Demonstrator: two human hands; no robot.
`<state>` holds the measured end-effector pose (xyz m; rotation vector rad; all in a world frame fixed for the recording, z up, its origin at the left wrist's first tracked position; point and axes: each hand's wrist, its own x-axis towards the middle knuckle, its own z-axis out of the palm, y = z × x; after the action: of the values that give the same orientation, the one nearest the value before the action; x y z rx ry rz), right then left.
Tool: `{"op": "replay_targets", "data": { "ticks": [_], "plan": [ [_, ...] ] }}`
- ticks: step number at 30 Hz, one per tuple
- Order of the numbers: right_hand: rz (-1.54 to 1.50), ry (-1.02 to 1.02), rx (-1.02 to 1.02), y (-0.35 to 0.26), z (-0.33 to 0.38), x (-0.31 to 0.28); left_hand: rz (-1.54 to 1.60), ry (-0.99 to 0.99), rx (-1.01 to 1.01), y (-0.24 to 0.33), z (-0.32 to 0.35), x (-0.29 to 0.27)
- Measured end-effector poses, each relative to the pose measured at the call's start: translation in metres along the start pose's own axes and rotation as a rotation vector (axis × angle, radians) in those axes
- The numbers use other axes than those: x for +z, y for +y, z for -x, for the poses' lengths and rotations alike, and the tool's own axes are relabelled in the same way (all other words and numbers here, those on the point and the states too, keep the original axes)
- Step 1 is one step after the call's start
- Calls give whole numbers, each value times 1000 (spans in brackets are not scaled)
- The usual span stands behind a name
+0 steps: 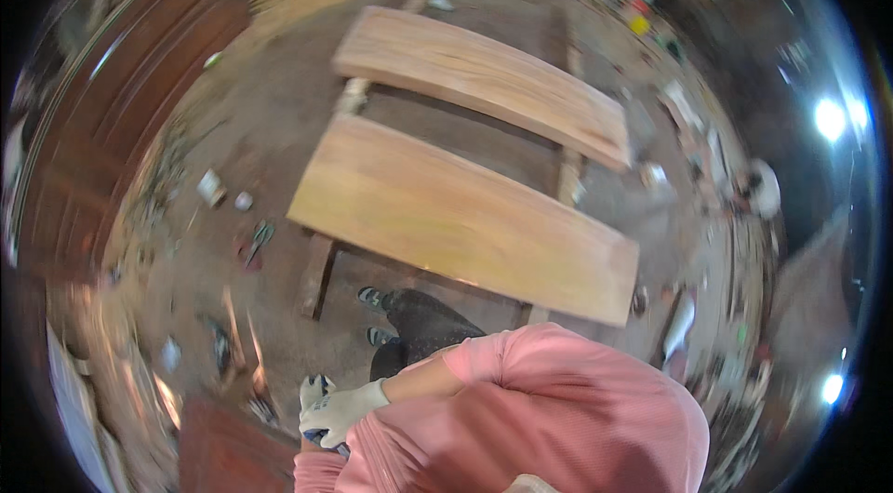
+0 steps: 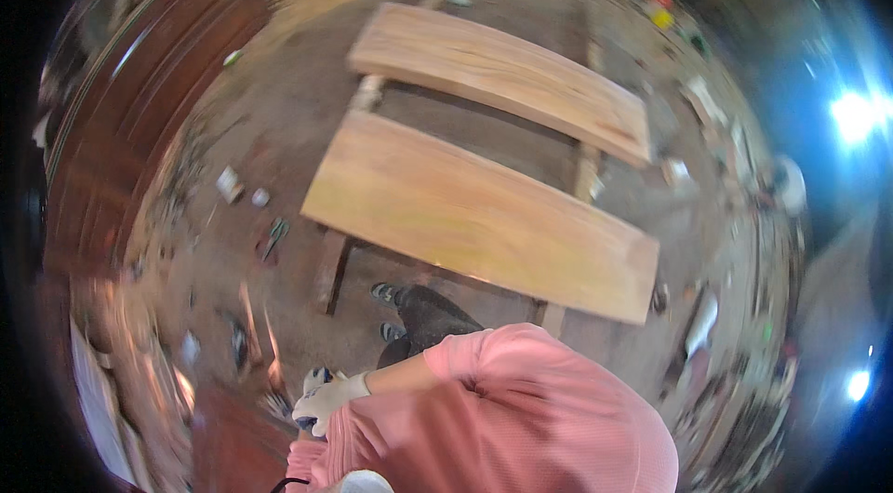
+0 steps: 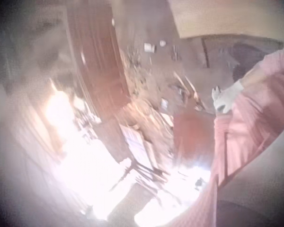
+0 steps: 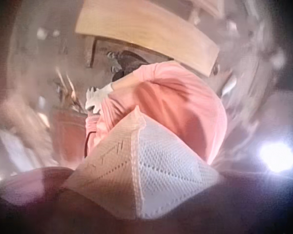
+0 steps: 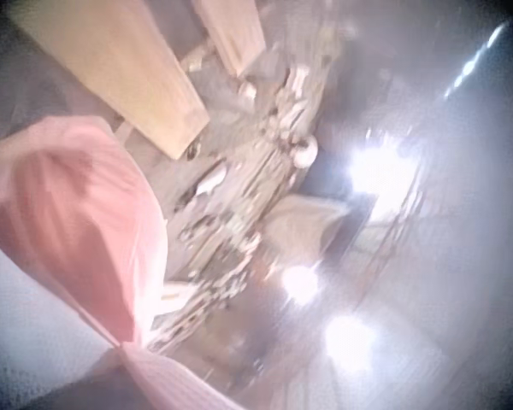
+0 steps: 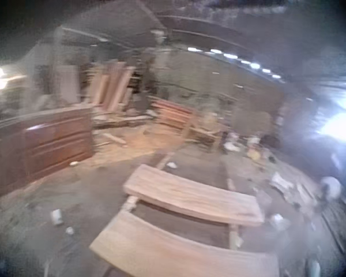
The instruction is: The person wipes a wooden door with a cloth, then uses a spray gun to apply a finish to the door surface. They later apply a substance from a bottle into the door's grooves and smooth it with their gloved hand.
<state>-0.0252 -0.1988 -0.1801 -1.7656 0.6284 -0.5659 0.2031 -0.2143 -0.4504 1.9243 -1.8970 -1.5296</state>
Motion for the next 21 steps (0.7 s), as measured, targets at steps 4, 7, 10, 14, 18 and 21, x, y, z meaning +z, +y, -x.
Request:
{"op": "replay_targets", "data": {
  "ticks": [4, 7, 10, 14, 18, 21],
  "plan": [
    [288, 565, 278, 5, 82, -50, 303, -209, -520, 32, -43, 27],
    [437, 707, 733, -3, 184, -76, 94, -467, -19, 91, -22, -5],
    [458, 1071, 968, 5, 288, -35, 70, -540, -169, 159, -52, -6],
    [297, 1215, 1322, -12, 389, 55, -178, -535, 319, 237, -80, 28],
    [186, 1183, 1451, -25, 450, 135, -336, -598, 313, 325, -80, 99],
    [55, 1282, 1429, -32, 486, 176, -290, -695, 498, 360, -51, 185]
  ]
}}
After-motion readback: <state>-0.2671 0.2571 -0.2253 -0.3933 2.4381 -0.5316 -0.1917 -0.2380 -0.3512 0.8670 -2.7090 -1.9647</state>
